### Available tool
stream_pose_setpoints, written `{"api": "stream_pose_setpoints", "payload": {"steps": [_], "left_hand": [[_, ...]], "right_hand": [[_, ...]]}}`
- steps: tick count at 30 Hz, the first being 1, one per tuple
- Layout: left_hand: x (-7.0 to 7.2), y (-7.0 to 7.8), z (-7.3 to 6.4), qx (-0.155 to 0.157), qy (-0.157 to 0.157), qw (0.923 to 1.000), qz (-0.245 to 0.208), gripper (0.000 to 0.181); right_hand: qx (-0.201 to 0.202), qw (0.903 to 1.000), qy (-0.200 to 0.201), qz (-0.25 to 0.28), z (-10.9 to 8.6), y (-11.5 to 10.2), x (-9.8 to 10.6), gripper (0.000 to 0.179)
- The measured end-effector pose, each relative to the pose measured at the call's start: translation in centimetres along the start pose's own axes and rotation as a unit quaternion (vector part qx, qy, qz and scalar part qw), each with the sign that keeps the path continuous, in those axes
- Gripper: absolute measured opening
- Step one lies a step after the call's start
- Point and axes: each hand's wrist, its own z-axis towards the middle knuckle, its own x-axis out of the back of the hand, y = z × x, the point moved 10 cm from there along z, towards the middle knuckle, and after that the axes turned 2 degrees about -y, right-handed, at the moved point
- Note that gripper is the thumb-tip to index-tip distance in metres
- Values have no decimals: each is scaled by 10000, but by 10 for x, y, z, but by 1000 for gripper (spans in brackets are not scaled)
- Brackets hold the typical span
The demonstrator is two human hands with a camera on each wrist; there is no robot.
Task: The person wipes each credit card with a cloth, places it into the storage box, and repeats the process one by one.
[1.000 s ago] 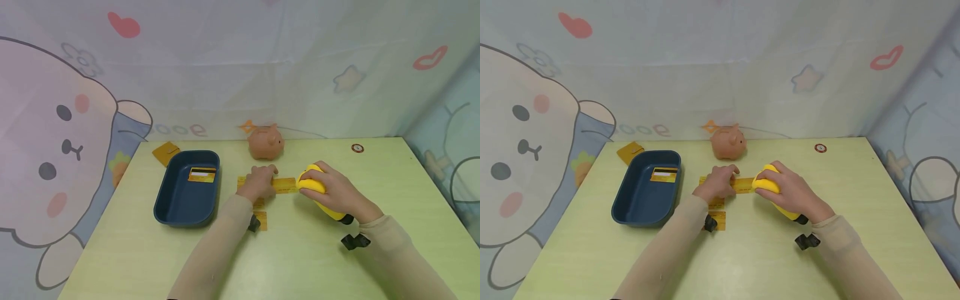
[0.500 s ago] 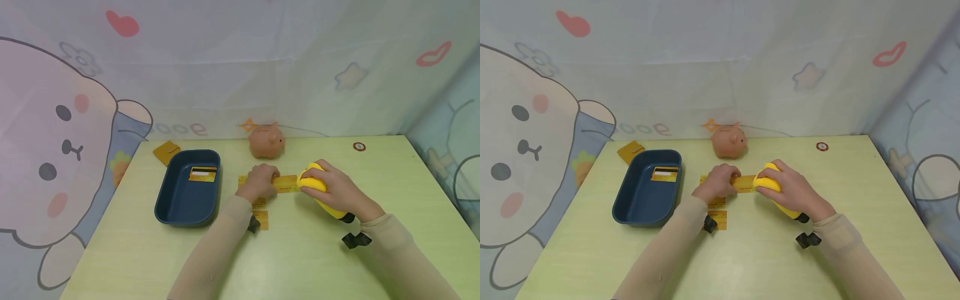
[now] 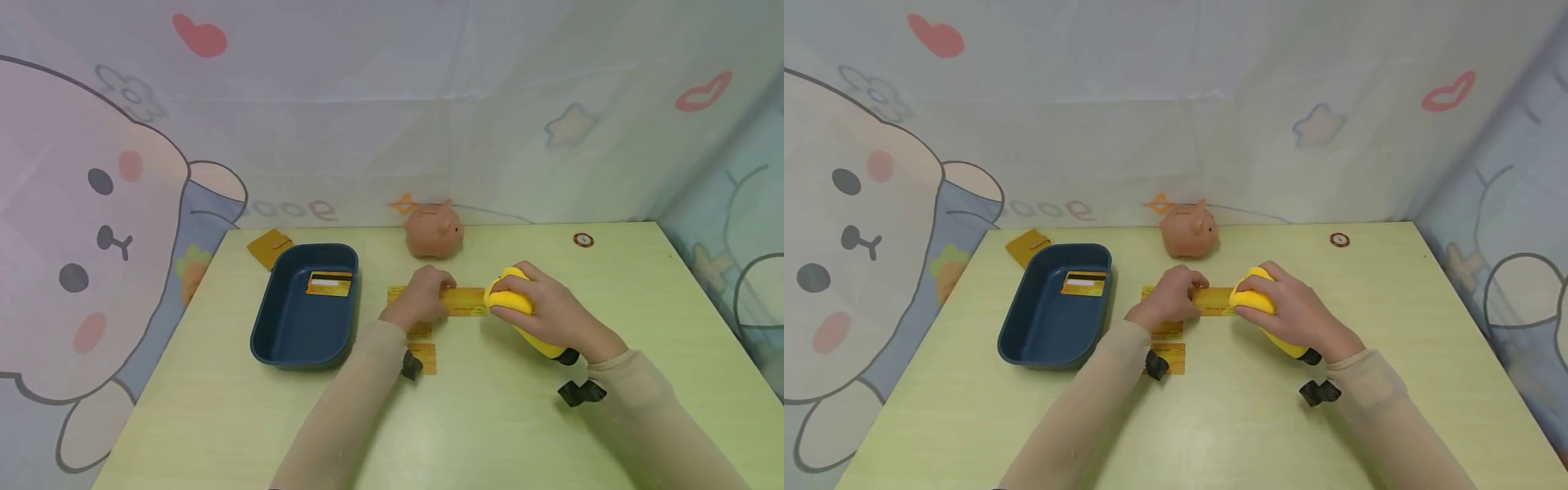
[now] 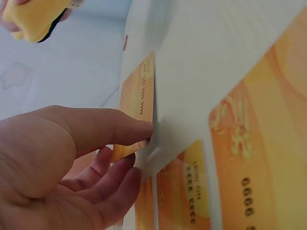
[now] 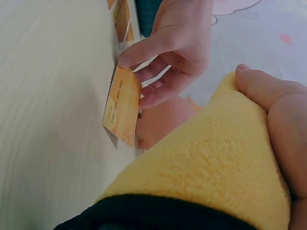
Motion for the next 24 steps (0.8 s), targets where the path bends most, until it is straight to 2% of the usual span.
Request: {"api": "stream_pose_setpoints", "payload": {"steps": [3,8,13,17,22,24], "left_hand": [[5,-4,-3,-31,99,9988,-488,55],[10,-8,-8,-58,243,9912,-1302,59],[12,-13,-13,-67,386,9832,-1781,60],[14,-18,-18,38,520,9723,-2277,56],[13,-26,-26,472,553,9520,-2974,46],[12,-26,-30,542,558,9442,-3200,41]], "right_hand": [[-15,10000,-31,4,0,-1,0,17],[-11,10000,-74,-4,1,-3,-1,17],[-27,10000,-88,-30,1,-3,-2,17],[-42,9999,-96,-33,1,-4,-1,17],[-60,9999,-103,-38,1,-5,0,17],[-72,9999,-97,-37,1,-5,0,17]]}}
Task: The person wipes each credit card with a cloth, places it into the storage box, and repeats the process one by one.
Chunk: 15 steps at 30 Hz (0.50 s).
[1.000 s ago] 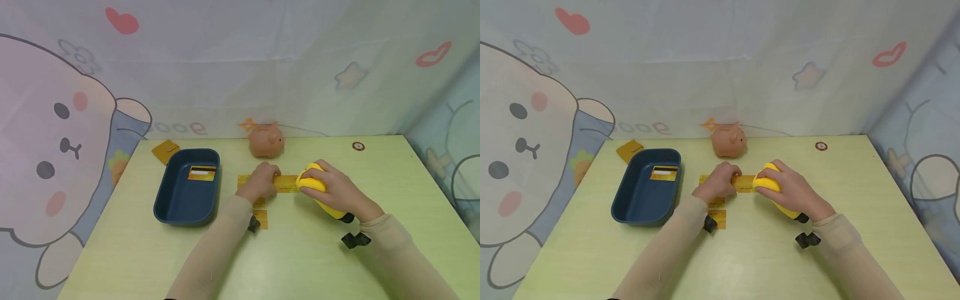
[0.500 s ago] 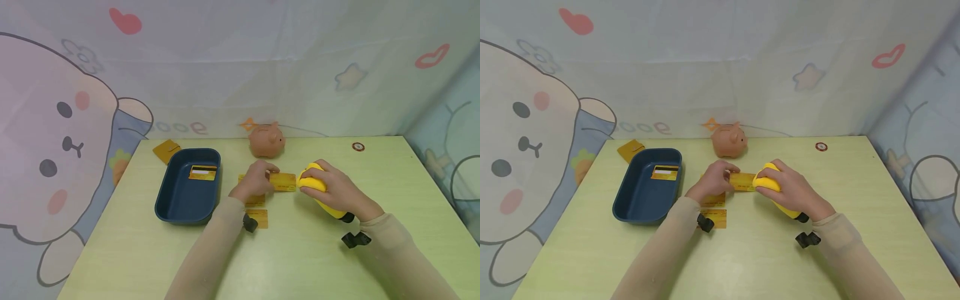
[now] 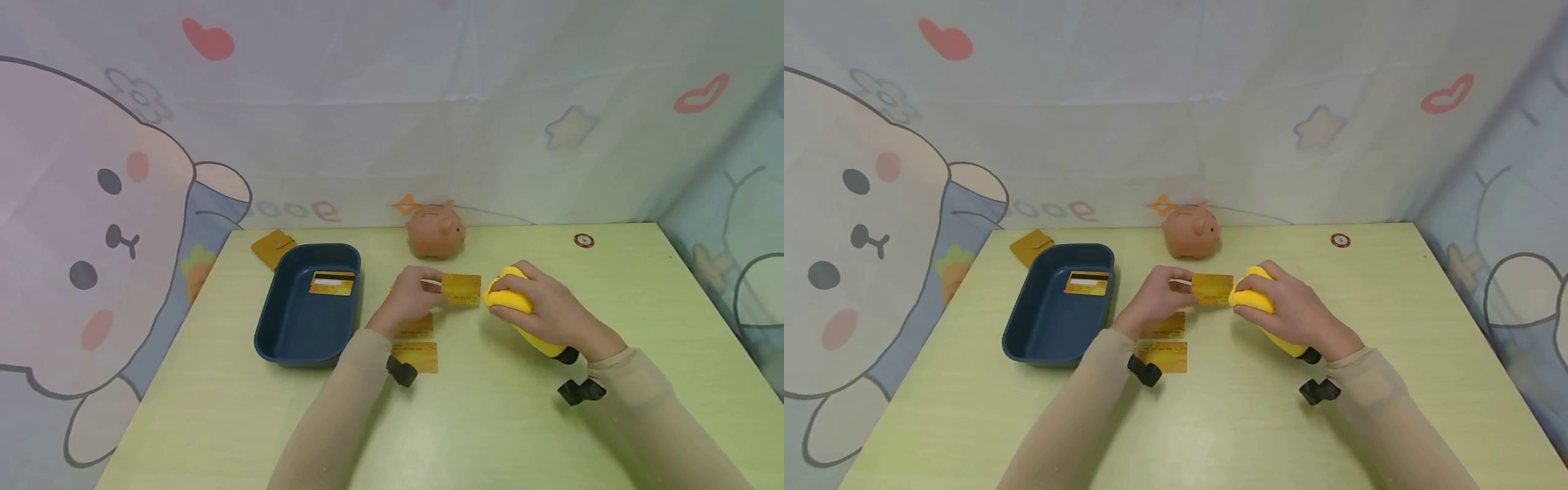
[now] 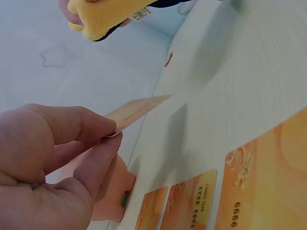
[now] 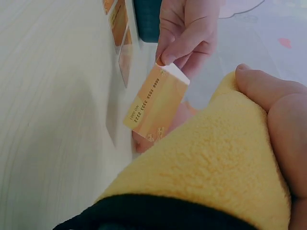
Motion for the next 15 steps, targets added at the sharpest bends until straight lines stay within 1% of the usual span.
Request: {"api": "stream_pose_setpoints", "payload": {"steps": [4,7,10,13,15], "left_hand": [[0,0,-5,-46,-50,9993,-372,35],[-2,-4,-8,50,-110,9973,-720,34],[-4,-8,-11,185,-165,9936,-1101,36],[-8,-7,-14,257,-276,9874,-1537,37],[-9,-6,-16,281,-316,9838,-1742,38]], "right_hand": [[31,10000,-3,-7,2,-1,-1,17],[75,10000,-2,1,3,-2,-1,17],[130,9999,25,8,4,-4,-1,16],[190,9998,62,15,5,-7,-2,16],[224,9997,95,21,6,-7,-2,16]]}}
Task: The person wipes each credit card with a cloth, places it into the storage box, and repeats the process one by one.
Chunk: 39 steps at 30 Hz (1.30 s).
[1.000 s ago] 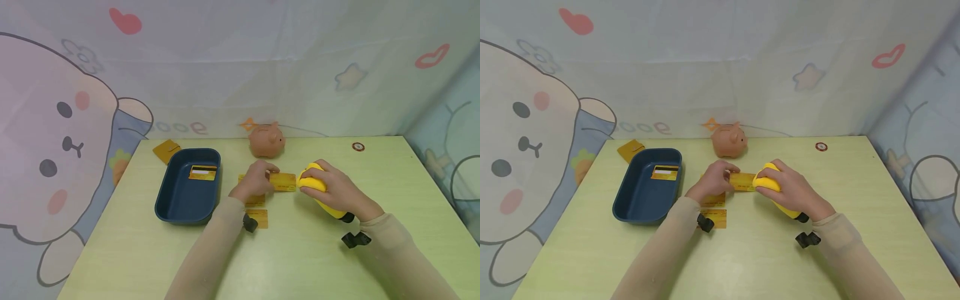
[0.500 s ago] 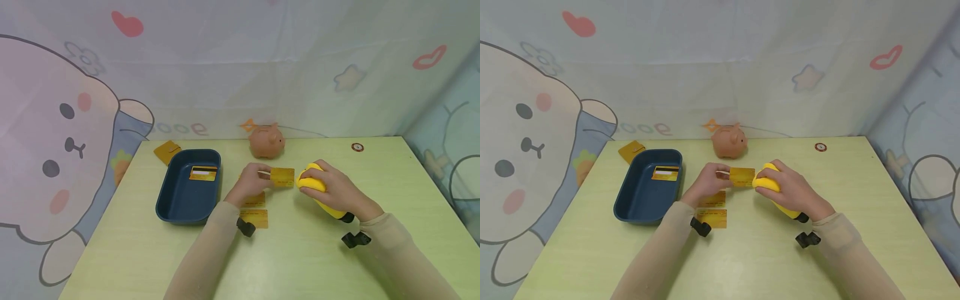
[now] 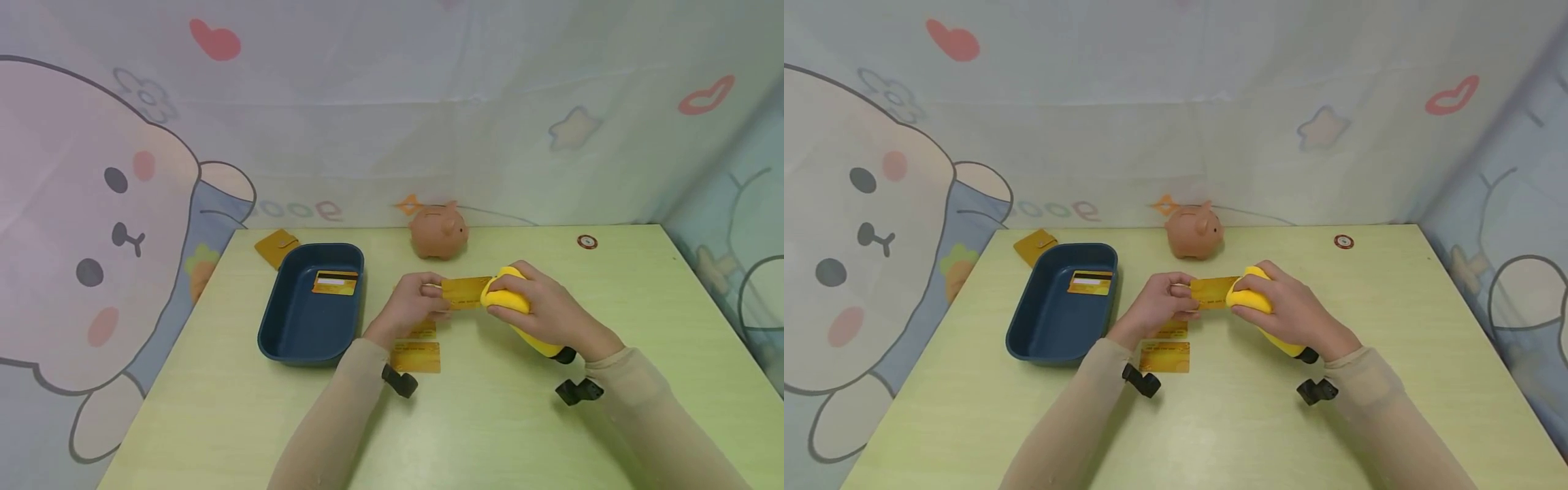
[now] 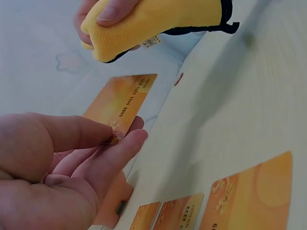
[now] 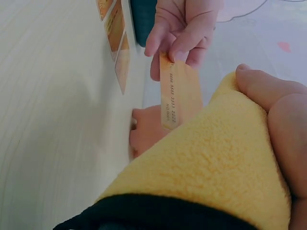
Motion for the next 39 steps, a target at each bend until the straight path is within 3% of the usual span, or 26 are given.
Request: {"api": "stream_pose_setpoints", "payload": {"steps": [4,12,18,26,39], "left_hand": [[-2,1,-4,-39,-43,9998,-167,45],[0,-3,-10,-117,-49,9997,201,52],[-3,-5,-17,-137,-266,9990,341,56],[-9,-1,-25,-246,-551,9982,-48,56],[-13,4,-33,-465,-745,9946,-551,53]], "right_hand": [[36,10000,6,21,2,0,-1,19],[194,9998,34,91,11,-9,-1,20],[407,9988,-177,207,23,-24,-7,22],[623,9976,-299,97,35,-33,-18,24],[781,9949,-634,80,36,-34,-40,24]]}}
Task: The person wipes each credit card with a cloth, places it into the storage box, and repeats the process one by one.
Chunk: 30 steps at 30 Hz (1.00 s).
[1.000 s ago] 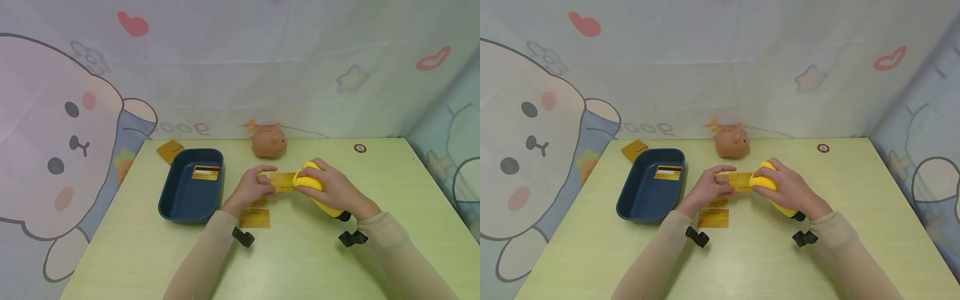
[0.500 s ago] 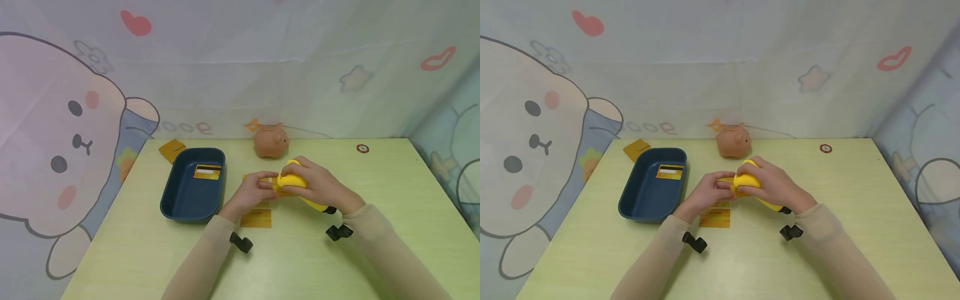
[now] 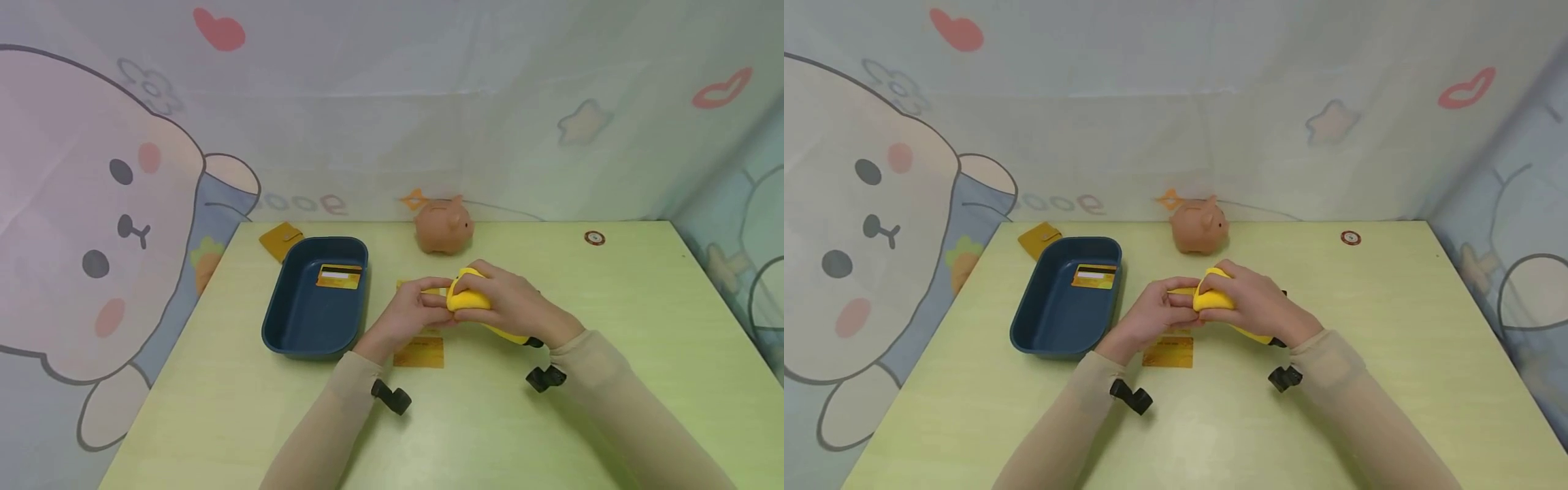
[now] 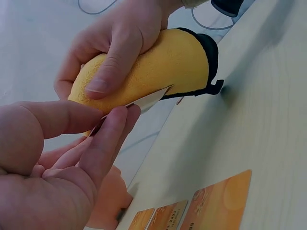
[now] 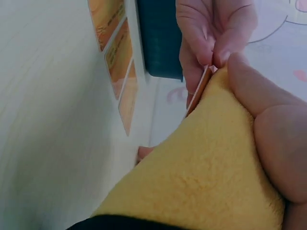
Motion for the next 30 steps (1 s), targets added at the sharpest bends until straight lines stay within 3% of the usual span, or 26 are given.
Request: {"api": "stream_pose_setpoints", "payload": {"steps": [10,24,30], "left_hand": [[2,5,-2,-148,56,9996,-247,52],[9,13,-7,-446,449,9970,-450,49],[14,20,-15,-449,640,9965,-296,52]], "right_hand": [[-185,9995,-210,-129,2,0,-10,29],[86,9988,-77,-473,5,-8,-2,23],[134,9989,-37,-445,3,-9,4,24]]}}
